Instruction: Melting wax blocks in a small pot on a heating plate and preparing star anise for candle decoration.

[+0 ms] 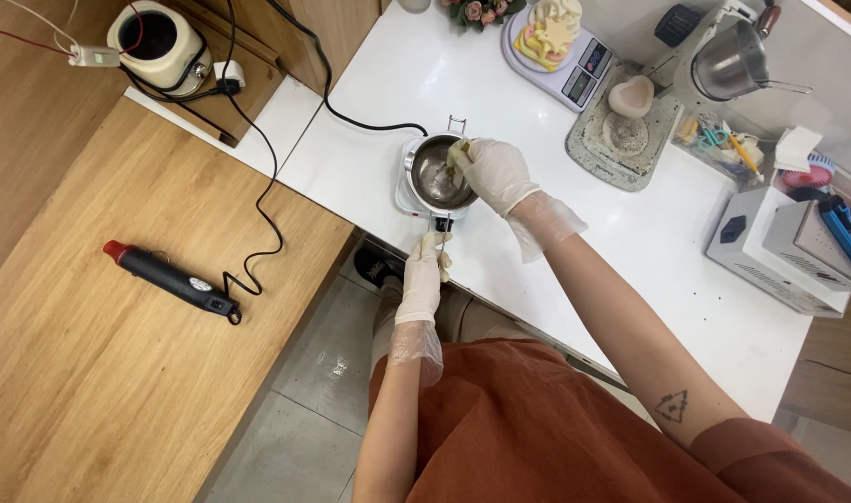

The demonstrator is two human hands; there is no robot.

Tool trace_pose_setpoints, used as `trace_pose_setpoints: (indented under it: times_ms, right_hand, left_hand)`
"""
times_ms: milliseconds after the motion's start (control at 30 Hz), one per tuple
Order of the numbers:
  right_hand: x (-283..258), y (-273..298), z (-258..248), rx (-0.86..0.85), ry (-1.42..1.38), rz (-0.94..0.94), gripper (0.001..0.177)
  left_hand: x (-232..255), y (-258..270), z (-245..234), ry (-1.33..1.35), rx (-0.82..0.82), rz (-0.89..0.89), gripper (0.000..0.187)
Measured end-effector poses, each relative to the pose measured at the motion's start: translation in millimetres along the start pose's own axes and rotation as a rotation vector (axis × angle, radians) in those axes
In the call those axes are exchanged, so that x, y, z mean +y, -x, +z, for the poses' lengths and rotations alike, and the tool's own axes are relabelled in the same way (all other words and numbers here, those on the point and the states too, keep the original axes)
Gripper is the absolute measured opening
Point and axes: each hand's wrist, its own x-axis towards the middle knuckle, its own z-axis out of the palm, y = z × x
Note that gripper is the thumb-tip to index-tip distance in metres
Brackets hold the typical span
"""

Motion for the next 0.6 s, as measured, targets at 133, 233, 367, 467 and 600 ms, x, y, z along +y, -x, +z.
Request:
trace_pose_setpoints:
  times_ms: [133, 233, 367, 467, 600]
  right_hand:
    - [-5.5, -2.3, -2.4, -0.080, -0.190, 0.020, 0.037]
    - [-15.8, 1.7, -12.9, -0.014, -0.043, 0.010, 0.042]
    - [-6.2, 0.3, 0.5, 0.042, -0.112, -0.065, 0.037]
    - [-12.6, 1.7, -5.3, -0.093, -0.283, 0.031, 0.031]
    - [-13.4, 1.4, -10.4, -0.033, -0.181, 0.057, 0.037]
  left_hand:
    - [-4.4, -5.3, -2.7, 0.011, -0.005, 0.003, 0.042]
    - [-3.6, -3.6, -2.9, 0.008, -0.008, 0.005, 0.043]
    - [-6.5, -6.0, -4.0, 0.002, -0.009, 0.006, 0.042]
    - [-3.5, -3.7, -4.5, -0.008, -0.007, 0.017, 0.043]
    - [-4.5, -2.8, -4.3, -0.015, -0.007, 0.021, 0.043]
